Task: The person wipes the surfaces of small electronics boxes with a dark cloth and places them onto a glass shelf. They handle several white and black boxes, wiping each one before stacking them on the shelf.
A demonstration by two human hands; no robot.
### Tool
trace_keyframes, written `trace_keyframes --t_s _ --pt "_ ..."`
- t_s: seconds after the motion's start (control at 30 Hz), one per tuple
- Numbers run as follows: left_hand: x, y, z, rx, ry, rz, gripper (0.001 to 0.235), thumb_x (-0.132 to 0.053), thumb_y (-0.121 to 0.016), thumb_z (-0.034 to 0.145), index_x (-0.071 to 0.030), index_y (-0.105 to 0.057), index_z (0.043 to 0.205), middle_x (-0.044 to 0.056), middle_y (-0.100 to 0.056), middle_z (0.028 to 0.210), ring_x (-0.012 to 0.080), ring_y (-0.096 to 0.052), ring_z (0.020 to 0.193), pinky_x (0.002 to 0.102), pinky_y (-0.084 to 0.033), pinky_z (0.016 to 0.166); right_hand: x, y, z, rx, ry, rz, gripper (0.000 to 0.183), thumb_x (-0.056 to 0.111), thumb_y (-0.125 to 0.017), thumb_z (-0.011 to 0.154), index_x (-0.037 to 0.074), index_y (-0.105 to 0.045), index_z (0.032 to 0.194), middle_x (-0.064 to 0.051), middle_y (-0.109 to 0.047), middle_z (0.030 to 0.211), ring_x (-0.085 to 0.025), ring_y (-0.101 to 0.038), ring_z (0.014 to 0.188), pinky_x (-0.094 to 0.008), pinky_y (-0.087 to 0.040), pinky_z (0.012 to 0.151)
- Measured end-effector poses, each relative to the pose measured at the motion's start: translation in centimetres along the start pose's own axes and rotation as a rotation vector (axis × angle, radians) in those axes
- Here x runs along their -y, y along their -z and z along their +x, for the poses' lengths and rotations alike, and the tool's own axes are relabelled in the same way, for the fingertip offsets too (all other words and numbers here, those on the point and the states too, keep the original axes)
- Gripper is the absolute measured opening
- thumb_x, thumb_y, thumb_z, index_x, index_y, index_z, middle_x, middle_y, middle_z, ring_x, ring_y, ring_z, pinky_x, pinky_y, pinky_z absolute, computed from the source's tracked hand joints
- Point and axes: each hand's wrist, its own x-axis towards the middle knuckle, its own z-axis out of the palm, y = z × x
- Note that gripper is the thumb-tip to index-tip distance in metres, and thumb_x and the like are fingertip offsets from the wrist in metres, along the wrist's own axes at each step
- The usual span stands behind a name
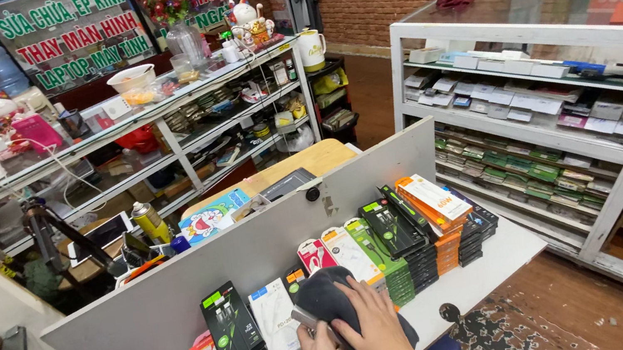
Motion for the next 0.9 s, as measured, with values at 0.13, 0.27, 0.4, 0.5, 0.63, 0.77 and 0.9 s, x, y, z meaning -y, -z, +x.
trace_keyframes --t_s 0.13,0.27,0.4,0.5,0.63,0.77,0.9 --pt "-1.6 0.0 -1.5 0.061 0.155 0.099 0.047 -0.025 -0.063 0.096 -0.016 -0.045 0.139 0.010 -0.065 0.127 0.0274 -0.069 0.113 0.048 -0.059 0.085 -3.5 1.6 1.1 0.043 -0.348 0.231 0.061 0.040 -0.065 0.091 0.012 -0.051 0.143 -0.012 -0.065 0.134 -0.027 -0.061 0.123 -0.039 -0.045 0.106" --pt "-2.8 -1.9 -2.5 0.234 0.233 0.213 0.056 -0.030 -0.060 0.095 -0.015 -0.048 0.148 0.011 -0.066 0.135 0.0235 -0.068 0.118 0.041 -0.056 0.092 -5.6 4.1 2.9 0.214 -0.817 0.962 0.068 0.043 -0.067 0.087 0.012 -0.052 0.145 -0.015 -0.072 0.128 -0.022 -0.074 0.105 -0.035 -0.058 0.091" --pt "-3.1 -3.4 -2.6 0.225 0.098 0.310 0.061 -0.037 -0.059 0.097 -0.013 -0.045 0.151 0.010 -0.063 0.141 0.0204 -0.061 0.129 0.036 -0.048 0.103 -4.9 5.0 1.9 0.306 -0.879 1.296 0.079 0.033 -0.078 0.080 0.009 -0.046 0.148 -0.015 -0.070 0.129 -0.021 -0.073 0.106 -0.035 -0.059 0.092" --pt "-2.9 -3.5 -2.2 0.205 -0.059 0.456 0.066 -0.037 -0.061 0.092 -0.012 -0.045 0.151 0.011 -0.062 0.143 0.0215 -0.060 0.130 0.035 -0.047 0.105 -4.2 5.0 1.4 0.248 -0.786 1.269 0.079 0.023 -0.079 0.075 0.013 -0.046 0.146 -0.011 -0.071 0.128 -0.019 -0.073 0.108 -0.033 -0.059 0.092" --pt "-0.6 -4.6 -2.4 0.067 -0.257 0.797 0.073 -0.037 -0.069 0.092 -0.011 -0.043 0.155 0.015 -0.056 0.141 0.0243 -0.061 0.125 0.035 -0.049 0.104 -4.3 4.8 1.1 0.074 -0.638 0.819 0.072 0.027 -0.081 0.079 0.006 -0.052 0.141 -0.015 -0.073 0.125 -0.021 -0.072 0.108 -0.031 -0.057 0.091" --pt "1.0 -6.3 -2.3 0.282 -0.004 0.280 0.064 -0.034 -0.066 0.094 -0.015 -0.042 0.151 0.003 -0.057 0.144 0.0136 -0.051 0.135 0.029 -0.036 0.110 -4.3 2.9 1.0 0.039 -0.646 0.807 0.061 0.041 -0.065 0.090 0.012 -0.054 0.143 -0.012 -0.072 0.127 -0.021 -0.067 0.115 -0.031 -0.051 0.097" --pt "1.6 -6.8 -2.9 0.282 0.094 0.174 0.061 -0.027 -0.072 0.089 -0.003 -0.056 0.143 0.009 -0.066 0.135 0.0188 -0.060 0.126 0.033 -0.045 0.105 -5.3 1.5 0.1 -0.022 -0.597 0.801 0.059 0.044 -0.055 0.096 0.019 -0.043 0.149 -0.009 -0.064 0.136 -0.016 -0.060 0.126 -0.030 -0.044 0.106"
